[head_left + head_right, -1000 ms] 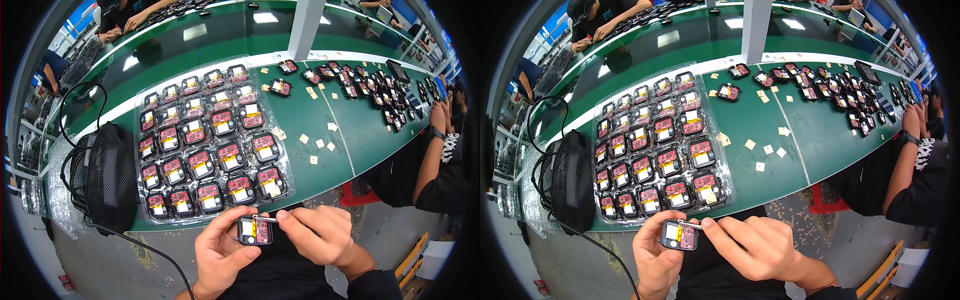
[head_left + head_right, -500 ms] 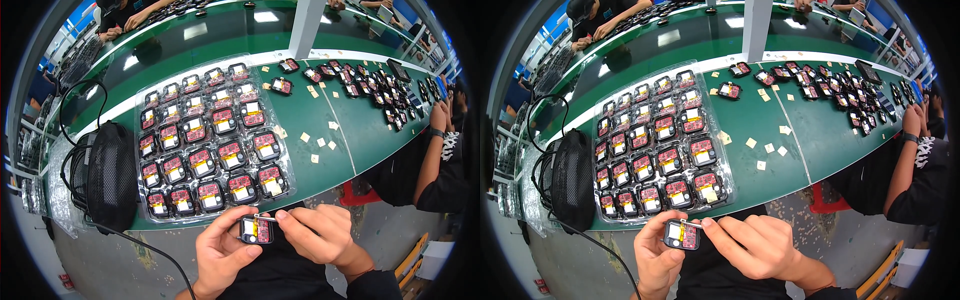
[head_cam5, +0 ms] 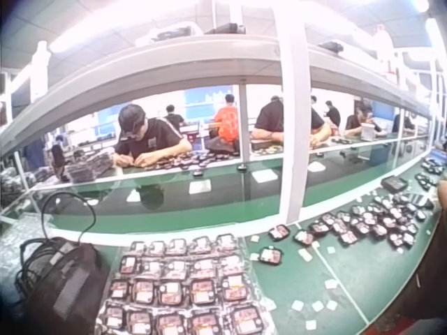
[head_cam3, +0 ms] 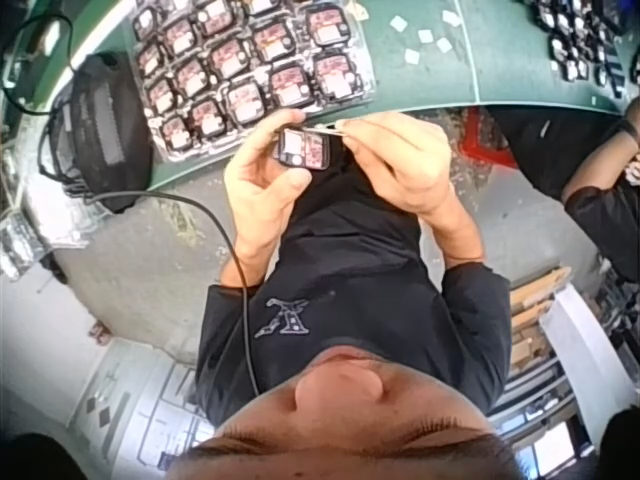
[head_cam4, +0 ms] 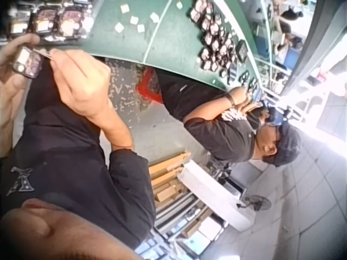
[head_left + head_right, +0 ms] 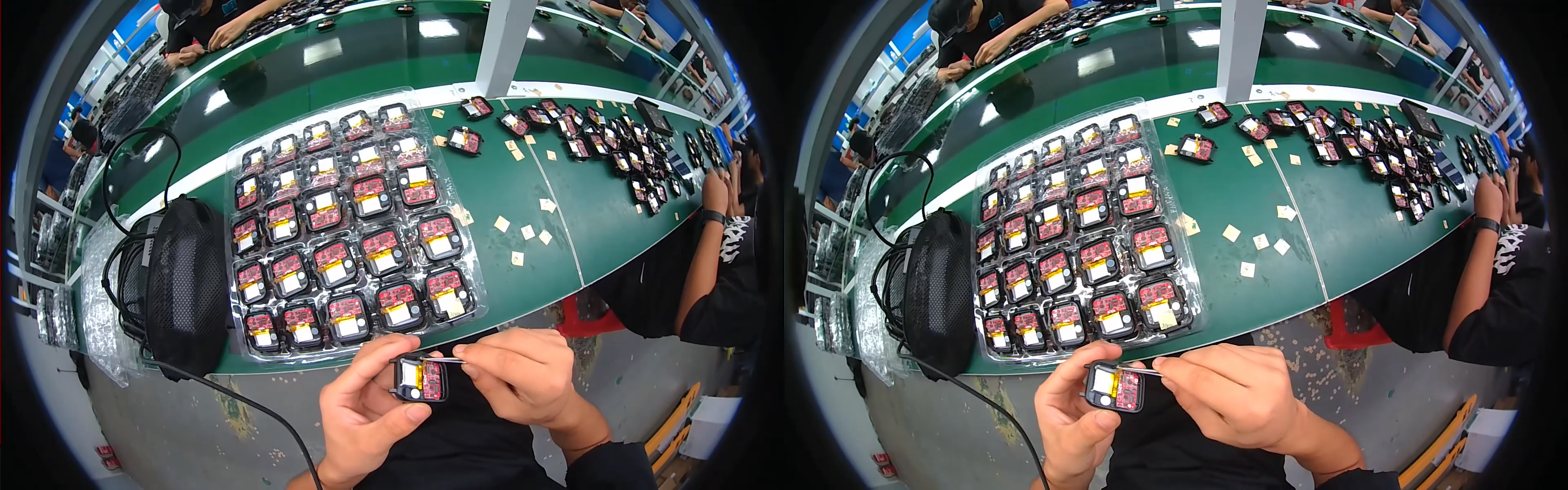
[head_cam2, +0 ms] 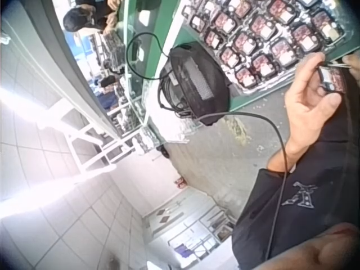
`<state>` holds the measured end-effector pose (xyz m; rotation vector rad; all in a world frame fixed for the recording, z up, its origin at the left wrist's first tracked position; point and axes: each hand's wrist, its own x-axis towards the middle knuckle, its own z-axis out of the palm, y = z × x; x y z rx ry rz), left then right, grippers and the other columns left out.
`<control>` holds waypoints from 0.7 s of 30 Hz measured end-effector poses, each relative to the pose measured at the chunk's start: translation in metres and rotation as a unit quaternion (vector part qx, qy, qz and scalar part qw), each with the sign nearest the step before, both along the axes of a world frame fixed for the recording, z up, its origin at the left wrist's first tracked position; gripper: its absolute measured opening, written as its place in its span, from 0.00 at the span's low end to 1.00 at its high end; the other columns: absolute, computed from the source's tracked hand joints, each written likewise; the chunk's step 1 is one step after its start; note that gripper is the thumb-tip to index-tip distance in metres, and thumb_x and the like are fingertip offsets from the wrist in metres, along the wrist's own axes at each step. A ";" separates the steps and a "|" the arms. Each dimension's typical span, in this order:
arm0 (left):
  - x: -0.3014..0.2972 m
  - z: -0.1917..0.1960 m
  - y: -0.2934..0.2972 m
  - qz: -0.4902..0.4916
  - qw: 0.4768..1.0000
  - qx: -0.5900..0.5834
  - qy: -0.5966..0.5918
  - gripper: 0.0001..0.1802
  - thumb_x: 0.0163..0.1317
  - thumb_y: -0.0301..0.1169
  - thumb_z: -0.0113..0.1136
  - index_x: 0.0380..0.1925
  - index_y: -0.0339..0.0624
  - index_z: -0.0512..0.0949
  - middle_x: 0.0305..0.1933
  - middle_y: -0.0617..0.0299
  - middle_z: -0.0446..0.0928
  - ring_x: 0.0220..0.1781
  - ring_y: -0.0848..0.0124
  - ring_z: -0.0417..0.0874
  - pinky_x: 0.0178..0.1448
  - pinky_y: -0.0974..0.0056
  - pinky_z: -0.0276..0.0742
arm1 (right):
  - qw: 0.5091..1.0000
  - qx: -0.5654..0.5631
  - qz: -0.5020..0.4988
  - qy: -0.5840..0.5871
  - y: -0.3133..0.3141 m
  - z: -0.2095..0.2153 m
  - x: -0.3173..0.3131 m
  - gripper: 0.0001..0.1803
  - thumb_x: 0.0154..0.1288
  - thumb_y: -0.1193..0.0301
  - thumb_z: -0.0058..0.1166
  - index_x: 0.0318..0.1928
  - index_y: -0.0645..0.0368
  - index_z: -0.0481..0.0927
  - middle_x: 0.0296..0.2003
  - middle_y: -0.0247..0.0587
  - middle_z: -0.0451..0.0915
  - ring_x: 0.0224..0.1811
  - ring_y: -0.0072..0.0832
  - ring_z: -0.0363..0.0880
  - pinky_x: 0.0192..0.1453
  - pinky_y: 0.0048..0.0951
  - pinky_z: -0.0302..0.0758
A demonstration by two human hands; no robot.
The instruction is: Assembling internal components into smartwatch housings on a factory production line.
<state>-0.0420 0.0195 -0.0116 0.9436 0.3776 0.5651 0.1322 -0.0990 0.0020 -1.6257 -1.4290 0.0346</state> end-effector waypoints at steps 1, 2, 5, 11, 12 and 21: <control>0.000 0.000 0.000 -0.004 1.000 0.017 -0.003 0.35 0.58 0.17 0.73 0.66 0.23 0.71 0.69 0.47 0.69 0.69 0.56 0.78 0.69 0.58 0.77 | 1.000 0.001 -0.001 0.002 0.000 -0.002 0.000 0.16 0.51 0.80 0.72 0.43 0.62 0.88 0.31 0.38 0.86 0.27 0.30 0.86 0.29 0.28 0.81; 0.000 0.000 0.000 -0.003 1.000 0.017 -0.003 0.35 0.58 0.17 0.73 0.66 0.23 0.71 0.69 0.47 0.69 0.69 0.56 0.78 0.69 0.58 0.77 | 1.000 0.001 0.000 0.003 0.000 -0.003 0.000 0.16 0.51 0.80 0.72 0.43 0.62 0.88 0.31 0.38 0.86 0.27 0.30 0.86 0.29 0.28 0.81; -0.001 -0.001 -0.002 0.009 1.000 0.004 0.007 0.35 0.59 0.16 0.73 0.66 0.23 0.71 0.70 0.48 0.68 0.68 0.59 0.78 0.69 0.59 0.77 | 1.000 0.009 -0.008 -0.021 0.000 -0.007 -0.004 0.16 0.50 0.80 0.72 0.43 0.62 0.88 0.30 0.37 0.86 0.26 0.29 0.86 0.27 0.27 0.80; 0.002 0.004 -0.004 0.022 1.000 -0.014 0.013 0.35 0.58 0.15 0.72 0.66 0.23 0.71 0.70 0.48 0.68 0.67 0.62 0.78 0.67 0.61 0.78 | 0.996 0.015 -0.041 -0.082 0.001 -0.007 -0.007 0.16 0.51 0.79 0.71 0.43 0.61 0.88 0.30 0.35 0.86 0.22 0.24 0.82 0.23 0.24 0.75; 0.002 0.005 -0.004 0.029 0.999 -0.002 0.024 0.35 0.58 0.14 0.72 0.66 0.23 0.71 0.71 0.47 0.67 0.67 0.61 0.78 0.66 0.61 0.79 | 0.994 0.006 -0.035 -0.106 0.000 -0.008 -0.007 0.16 0.51 0.79 0.71 0.43 0.61 0.88 0.30 0.34 0.85 0.21 0.23 0.82 0.23 0.24 0.75; -0.006 0.018 0.027 0.125 0.986 0.101 -0.049 0.35 0.55 0.20 0.76 0.63 0.27 0.72 0.58 0.43 0.79 0.63 0.54 0.83 0.68 0.52 0.78 | 0.994 0.000 -0.099 -0.036 0.010 0.000 0.022 0.14 0.55 0.83 0.66 0.44 0.65 0.85 0.35 0.47 0.87 0.31 0.41 0.87 0.34 0.36 0.82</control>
